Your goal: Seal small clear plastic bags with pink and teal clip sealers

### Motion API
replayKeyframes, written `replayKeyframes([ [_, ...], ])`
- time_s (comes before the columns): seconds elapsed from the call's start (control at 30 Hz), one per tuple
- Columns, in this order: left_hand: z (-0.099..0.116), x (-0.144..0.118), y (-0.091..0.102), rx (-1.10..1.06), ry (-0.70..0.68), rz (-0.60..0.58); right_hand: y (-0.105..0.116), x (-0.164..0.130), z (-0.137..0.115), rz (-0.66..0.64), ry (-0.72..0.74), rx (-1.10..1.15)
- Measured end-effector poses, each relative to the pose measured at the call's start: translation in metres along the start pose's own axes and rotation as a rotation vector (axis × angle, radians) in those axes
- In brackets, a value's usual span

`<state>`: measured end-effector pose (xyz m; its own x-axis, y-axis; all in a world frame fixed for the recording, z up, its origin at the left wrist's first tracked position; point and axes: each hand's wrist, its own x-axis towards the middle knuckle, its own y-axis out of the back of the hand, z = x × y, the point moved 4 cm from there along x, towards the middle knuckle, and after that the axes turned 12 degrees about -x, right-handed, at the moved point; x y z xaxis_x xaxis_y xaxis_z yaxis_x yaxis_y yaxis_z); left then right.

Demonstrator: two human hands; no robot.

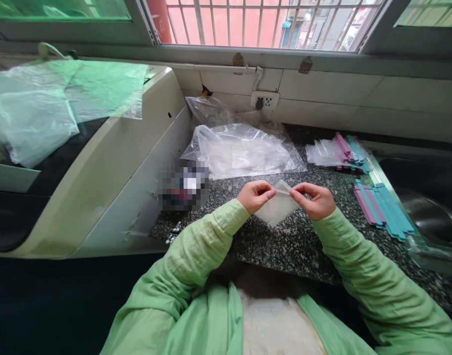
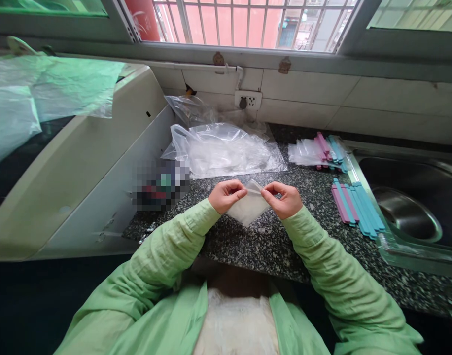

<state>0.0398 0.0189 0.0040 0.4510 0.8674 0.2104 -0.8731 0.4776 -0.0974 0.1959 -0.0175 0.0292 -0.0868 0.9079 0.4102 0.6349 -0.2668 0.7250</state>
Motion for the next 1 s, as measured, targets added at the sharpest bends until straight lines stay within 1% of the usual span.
replayKeyframes([
  [0.23, -0.0003, -0.0005, -0.0007, 0.011, -0.023, -0.003, 0.0024, 0.0016, 0.0005, -0.026, 0.013, -0.020],
  [0.37, -0.0020, -0.0014, -0.0043, 0.030, -0.024, -0.039, 0.0007, 0.0019, -0.0008, -0.053, 0.019, -0.011],
  [0.63, -0.0040, -0.0013, -0.0059, 0.045, -0.014, -0.051, 0.0016, -0.0001, -0.0023, 0.005, 0.029, -0.023],
  [1.0, -0.0083, -0.0013, -0.0067, 0.007, 0.074, -0.067, 0.0021, 0.0008, -0.0044, 0.006, 0.016, -0.019],
])
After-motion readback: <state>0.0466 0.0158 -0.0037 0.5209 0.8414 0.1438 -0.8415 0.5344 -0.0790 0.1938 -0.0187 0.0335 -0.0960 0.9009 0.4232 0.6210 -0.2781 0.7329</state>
